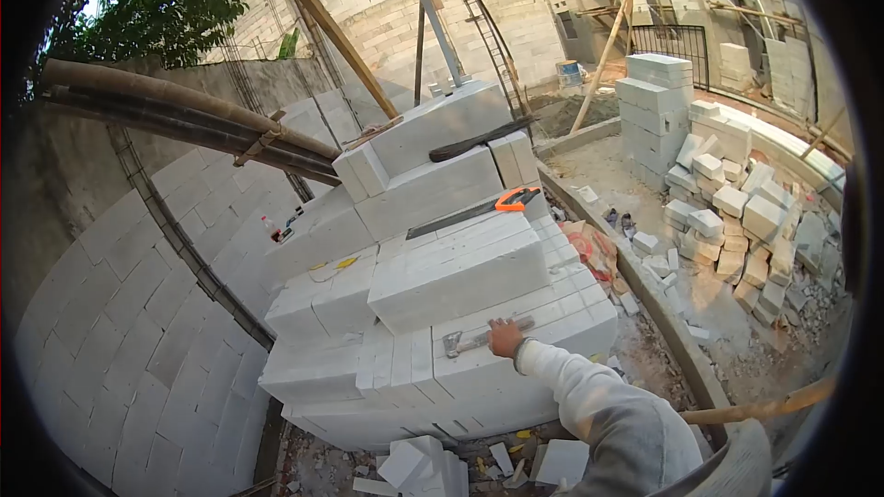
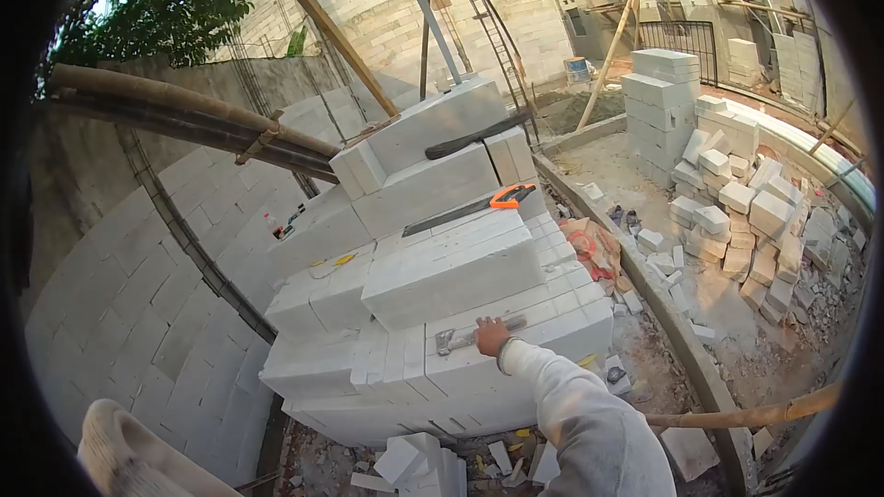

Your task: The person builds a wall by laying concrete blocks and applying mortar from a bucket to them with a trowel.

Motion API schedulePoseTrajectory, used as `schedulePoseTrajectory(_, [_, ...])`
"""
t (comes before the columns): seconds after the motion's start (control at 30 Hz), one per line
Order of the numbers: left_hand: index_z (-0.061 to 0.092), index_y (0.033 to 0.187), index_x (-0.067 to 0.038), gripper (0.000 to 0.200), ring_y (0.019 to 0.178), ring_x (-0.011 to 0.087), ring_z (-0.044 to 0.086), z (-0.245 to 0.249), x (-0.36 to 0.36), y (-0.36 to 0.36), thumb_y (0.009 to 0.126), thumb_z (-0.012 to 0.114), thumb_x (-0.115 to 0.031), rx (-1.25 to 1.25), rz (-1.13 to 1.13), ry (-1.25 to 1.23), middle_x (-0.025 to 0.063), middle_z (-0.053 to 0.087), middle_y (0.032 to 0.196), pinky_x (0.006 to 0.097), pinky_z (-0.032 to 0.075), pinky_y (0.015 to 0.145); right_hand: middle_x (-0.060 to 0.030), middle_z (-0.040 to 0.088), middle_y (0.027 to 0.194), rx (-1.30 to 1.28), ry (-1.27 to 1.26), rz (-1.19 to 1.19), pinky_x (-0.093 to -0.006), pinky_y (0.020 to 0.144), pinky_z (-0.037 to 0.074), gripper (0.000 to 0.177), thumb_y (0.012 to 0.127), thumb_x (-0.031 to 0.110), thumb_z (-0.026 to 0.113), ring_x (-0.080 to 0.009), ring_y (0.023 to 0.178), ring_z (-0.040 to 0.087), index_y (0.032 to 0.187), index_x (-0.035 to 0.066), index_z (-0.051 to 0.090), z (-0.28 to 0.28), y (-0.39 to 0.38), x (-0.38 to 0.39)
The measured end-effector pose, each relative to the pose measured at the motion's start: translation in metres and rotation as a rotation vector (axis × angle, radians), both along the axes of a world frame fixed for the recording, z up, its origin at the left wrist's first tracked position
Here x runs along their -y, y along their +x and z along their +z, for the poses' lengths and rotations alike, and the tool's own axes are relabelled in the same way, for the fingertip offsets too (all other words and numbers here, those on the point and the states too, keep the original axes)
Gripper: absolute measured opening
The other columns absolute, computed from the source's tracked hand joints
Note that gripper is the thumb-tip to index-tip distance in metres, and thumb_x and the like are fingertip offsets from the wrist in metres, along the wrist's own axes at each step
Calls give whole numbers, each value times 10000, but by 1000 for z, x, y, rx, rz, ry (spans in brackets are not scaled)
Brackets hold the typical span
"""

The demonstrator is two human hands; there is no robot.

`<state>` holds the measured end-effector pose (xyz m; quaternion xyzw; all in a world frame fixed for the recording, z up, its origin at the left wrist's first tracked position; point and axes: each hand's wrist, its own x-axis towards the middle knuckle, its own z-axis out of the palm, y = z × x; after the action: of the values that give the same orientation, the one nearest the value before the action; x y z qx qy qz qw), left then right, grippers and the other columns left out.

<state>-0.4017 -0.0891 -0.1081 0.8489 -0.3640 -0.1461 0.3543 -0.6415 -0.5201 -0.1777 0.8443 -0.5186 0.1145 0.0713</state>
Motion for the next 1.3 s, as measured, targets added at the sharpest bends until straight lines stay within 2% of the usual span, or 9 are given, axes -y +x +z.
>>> schedulePoseTrajectory(0.2, [544, 1261, 114, 541, 995, 314, 672, 0, 39, -19, 886, 670, -254, -115, -146, -77, 248, 668, 1067, 405, 524, 873, -178, 672, 1053, 788, 315, 428, -442, 880, 503, 342, 889, 374, 646, -364, 967, 635, 1004, 57, 709, -66, 64, -168])
schedulePoseTrajectory(0.33, [522, 1285, 112, 557, 994, 305, 671, -6, 48, -20, 892, 664, -256, -203, -221, -124, 245, 661, 1083, 405, 526, 874, -79, 713, 876, 1002, 1110, 728, -304, 726, 528, 266, 914, 235, 601, -176, 769, 681, 1050, 30, 702, -26, 98, -274])
schedulePoseTrajectory(0.5, [495, 1315, 110, 577, 992, 293, 669, -23, 48, -5, 901, 657, -258, -352, -328, -171, 243, 652, 1103, 405, 529, 876, -95, 689, 847, 841, 969, 818, -348, 686, 523, 207, 889, 147, 548, -202, 715, 657, 979, 6, 670, 1, 99, -298])
schedulePoseTrajectory(0.67, [468, 1345, 108, 598, 991, 282, 666, -44, 47, 26, 909, 649, -260, -588, -415, -216, 240, 642, 1123, 404, 531, 877, -129, 697, 882, 1081, 958, 462, -397, 774, 526, 217, 886, 142, 542, -306, 814, 672, 986, 4, 676, 36, 97, -332])
schedulePoseTrajectory(0.9, [430, 1387, 105, 629, 989, 266, 663, -71, 69, 8, 921, 639, -263, -976, -553, -199, 236, 629, 1151, 404, 534, 879, -230, 580, 1270, 1186, 292, -143, -433, 1002, 446, 508, 921, 225, 596, -379, 1175, 567, 1379, 22, 514, 42, 110, -393])
schedulePoseTrajectory(0.97, [327, 1464, 39, 620, 1124, 382, 614, -122, 95, 6, 978, 547, -278, -1211, -1076, -134, 258, 559, 1321, 443, 498, 956, -243, 567, 1273, 1245, 253, -211, -437, 1009, 437, 513, 931, 241, 584, -384, 1167, 565, 1388, 23, 504, 46, 105, -407])
schedulePoseTrajectory(1.03, [328, 1466, 34, 621, 1174, 372, 580, -98, 95, -15, 985, 531, -302, -1486, -1010, 63, 249, 545, 1338, 449, 461, 997, -262, 552, 1265, 1281, 169, -263, -441, 998, 435, 510, 938, 265, 565, -385, 1120, 576, 1382, 22, 501, 34, 102, -415])
schedulePoseTrajectory(1.13, [330, 1469, 27, 625, 1249, 357, 528, -30, 74, -70, 995, 506, -339, -1844, -785, 368, 236, 523, 1363, 458, 407, 1060, -257, 585, 1210, 752, -458, -398, -422, 983, 445, 467, 942, 285, 560, -372, 1084, 591, 1345, 50, 542, -3, 87, -433])
schedulePoseTrajectory(1.3, [393, 1448, 6, 673, 1352, 327, 431, -99, 110, -63, 966, 542, -439, -1544, -745, 325, 188, 489, 1411, 458, 312, 1132, -232, 621, 1164, 971, 21, -1174, -507, 882, 476, 344, 960, 285, 507, -408, 1047, 599, 1198, 83, 654, -134, 10, -484])
